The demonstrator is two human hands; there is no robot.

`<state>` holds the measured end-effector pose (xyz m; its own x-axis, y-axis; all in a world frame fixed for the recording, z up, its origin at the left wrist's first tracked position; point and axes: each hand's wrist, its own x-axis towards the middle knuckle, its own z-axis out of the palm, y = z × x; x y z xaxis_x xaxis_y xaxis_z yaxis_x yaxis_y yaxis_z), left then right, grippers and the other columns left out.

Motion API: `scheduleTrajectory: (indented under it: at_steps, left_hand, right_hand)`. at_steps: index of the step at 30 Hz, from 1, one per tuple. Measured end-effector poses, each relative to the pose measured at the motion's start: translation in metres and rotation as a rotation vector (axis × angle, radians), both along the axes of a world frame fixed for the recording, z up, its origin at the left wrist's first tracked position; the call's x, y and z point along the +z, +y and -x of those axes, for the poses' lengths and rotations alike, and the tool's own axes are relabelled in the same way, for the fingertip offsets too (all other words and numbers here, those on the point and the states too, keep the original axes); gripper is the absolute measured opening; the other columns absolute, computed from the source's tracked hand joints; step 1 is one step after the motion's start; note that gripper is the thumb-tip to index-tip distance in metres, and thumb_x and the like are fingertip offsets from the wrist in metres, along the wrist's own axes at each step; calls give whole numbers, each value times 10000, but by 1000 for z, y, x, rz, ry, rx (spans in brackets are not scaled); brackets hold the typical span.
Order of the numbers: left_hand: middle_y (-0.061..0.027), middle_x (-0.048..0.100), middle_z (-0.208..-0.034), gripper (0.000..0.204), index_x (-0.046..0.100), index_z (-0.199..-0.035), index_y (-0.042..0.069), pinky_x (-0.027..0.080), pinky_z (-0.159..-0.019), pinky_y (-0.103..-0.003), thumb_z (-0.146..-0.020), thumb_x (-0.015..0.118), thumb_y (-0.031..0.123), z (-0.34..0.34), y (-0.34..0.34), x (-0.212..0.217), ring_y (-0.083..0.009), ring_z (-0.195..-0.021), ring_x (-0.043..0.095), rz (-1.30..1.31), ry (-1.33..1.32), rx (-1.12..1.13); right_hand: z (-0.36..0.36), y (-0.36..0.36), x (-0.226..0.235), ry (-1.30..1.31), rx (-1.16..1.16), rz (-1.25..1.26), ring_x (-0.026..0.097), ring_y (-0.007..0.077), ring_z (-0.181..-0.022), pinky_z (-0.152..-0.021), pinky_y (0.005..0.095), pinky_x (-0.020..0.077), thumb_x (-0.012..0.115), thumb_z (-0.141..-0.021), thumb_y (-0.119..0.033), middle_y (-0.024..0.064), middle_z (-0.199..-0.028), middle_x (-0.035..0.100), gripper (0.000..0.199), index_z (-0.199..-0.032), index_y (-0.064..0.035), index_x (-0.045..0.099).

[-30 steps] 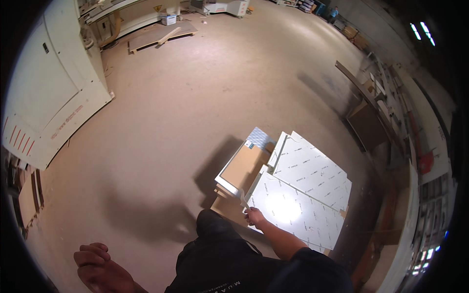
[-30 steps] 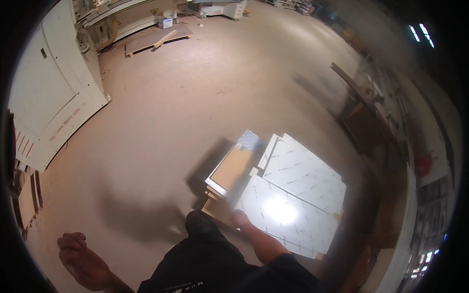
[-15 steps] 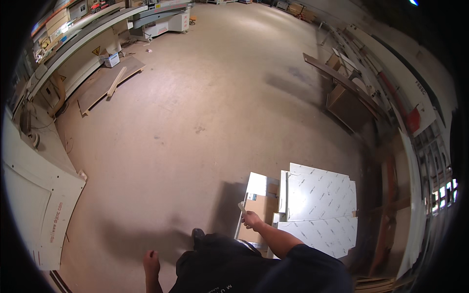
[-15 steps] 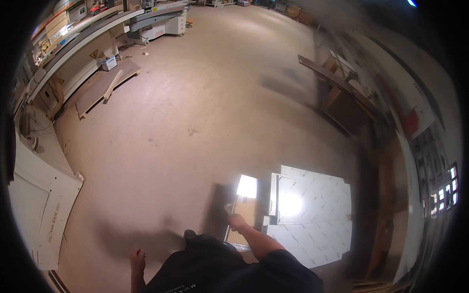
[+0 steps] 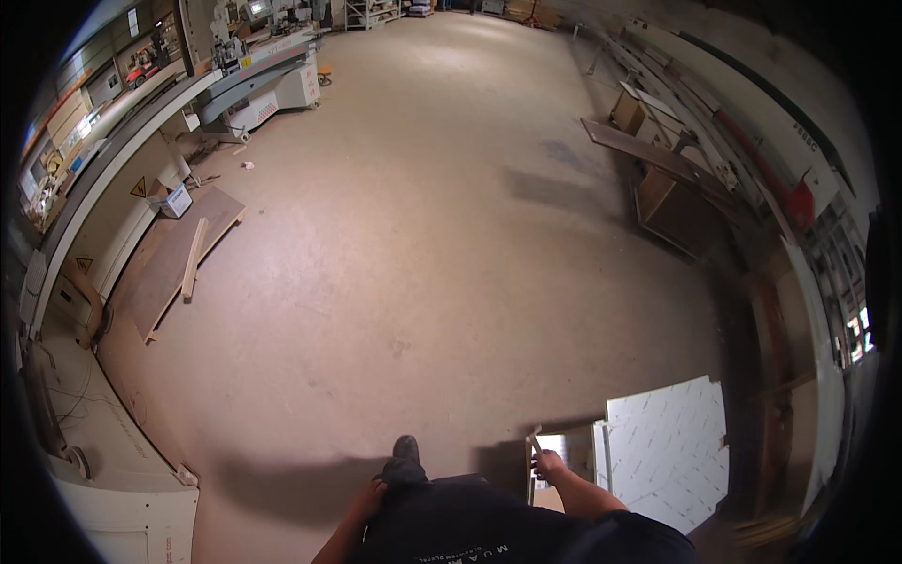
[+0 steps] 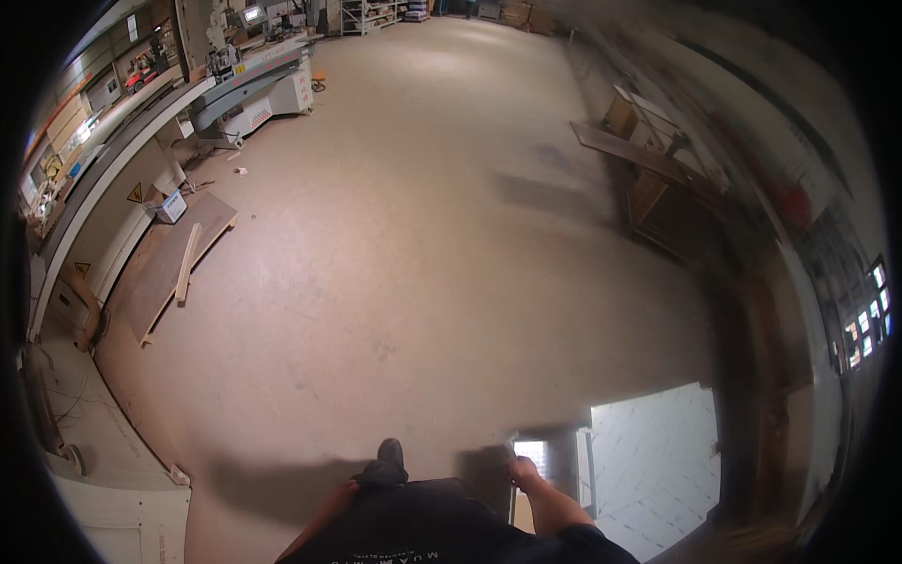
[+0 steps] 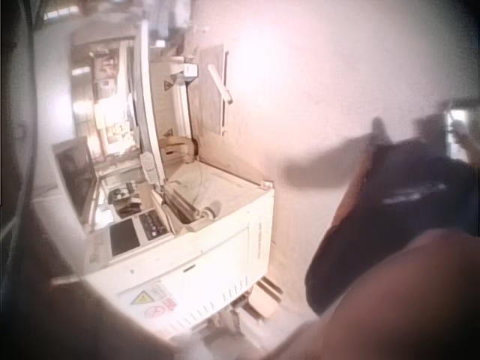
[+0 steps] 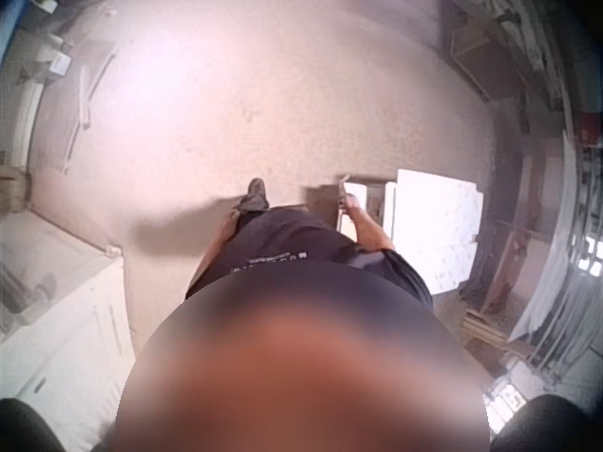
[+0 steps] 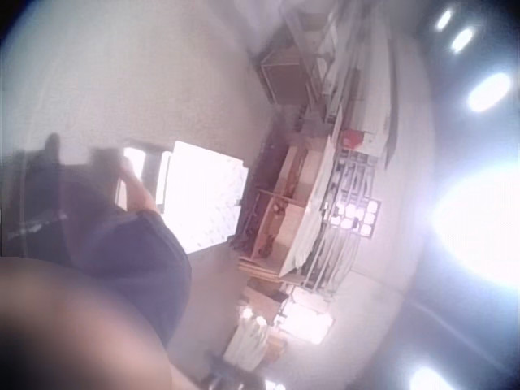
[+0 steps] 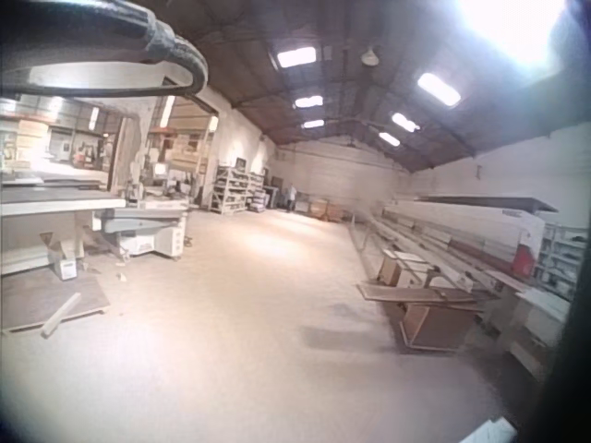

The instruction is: The person heats a strip of edge banding with a heat gun, then presses it onto the edge of a wooden panel. They repeat this process on multiple panels, walking between workstations and stacking finished pieces.

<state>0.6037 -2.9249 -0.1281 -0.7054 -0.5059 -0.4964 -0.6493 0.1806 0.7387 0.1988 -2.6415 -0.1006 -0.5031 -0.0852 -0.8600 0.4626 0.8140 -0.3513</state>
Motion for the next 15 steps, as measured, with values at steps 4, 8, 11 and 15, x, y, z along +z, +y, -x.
scheduleTrajectory:
  at_steps: [4, 8, 11, 15]
  left_hand:
    - [-251, 641, -1204, 488, 637, -1208, -21, 428, -1018, -466, -975, 487, 380, 73, -105, 15, -409, -1142, 596, -188, -243, -286]
    - [-248, 665, -1154, 483, 669, -1148, -24, 454, -974, -476, -949, 526, 393, 141, -194, -17, -403, -1116, 612, -124, -334, -184]
    - [-227, 697, -1074, 479, 685, -1113, -13, 490, -919, -462, -933, 543, 408, 196, -258, -47, -375, -1019, 663, -147, -304, 144]
    - [-170, 718, -930, 423, 691, -1060, -9, 539, -783, -412, -922, 564, 369, 286, -339, -39, -289, -826, 700, -137, -226, 141]
  right_hand:
    - [67, -48, 35, 2, -363, 254, 507, 191, -529, -418, 339, 404, 534, -931, -155, 108, -746, 580, 160, -992, -11, 566]
    - [138, -110, 13, -8, -545, 316, 512, 190, -534, -443, 340, 389, 516, -919, -147, 86, -741, 560, 138, -999, -42, 556]
    - [186, -156, -38, -250, -702, 452, 503, 190, -543, -470, 351, 390, 511, -928, -153, 83, -733, 556, 159, -1037, -40, 536]
    - [266, -217, -56, -340, -705, 436, 465, 174, -506, -426, 327, 353, 511, -924, -127, 76, -705, 537, 135, -1024, -40, 534]
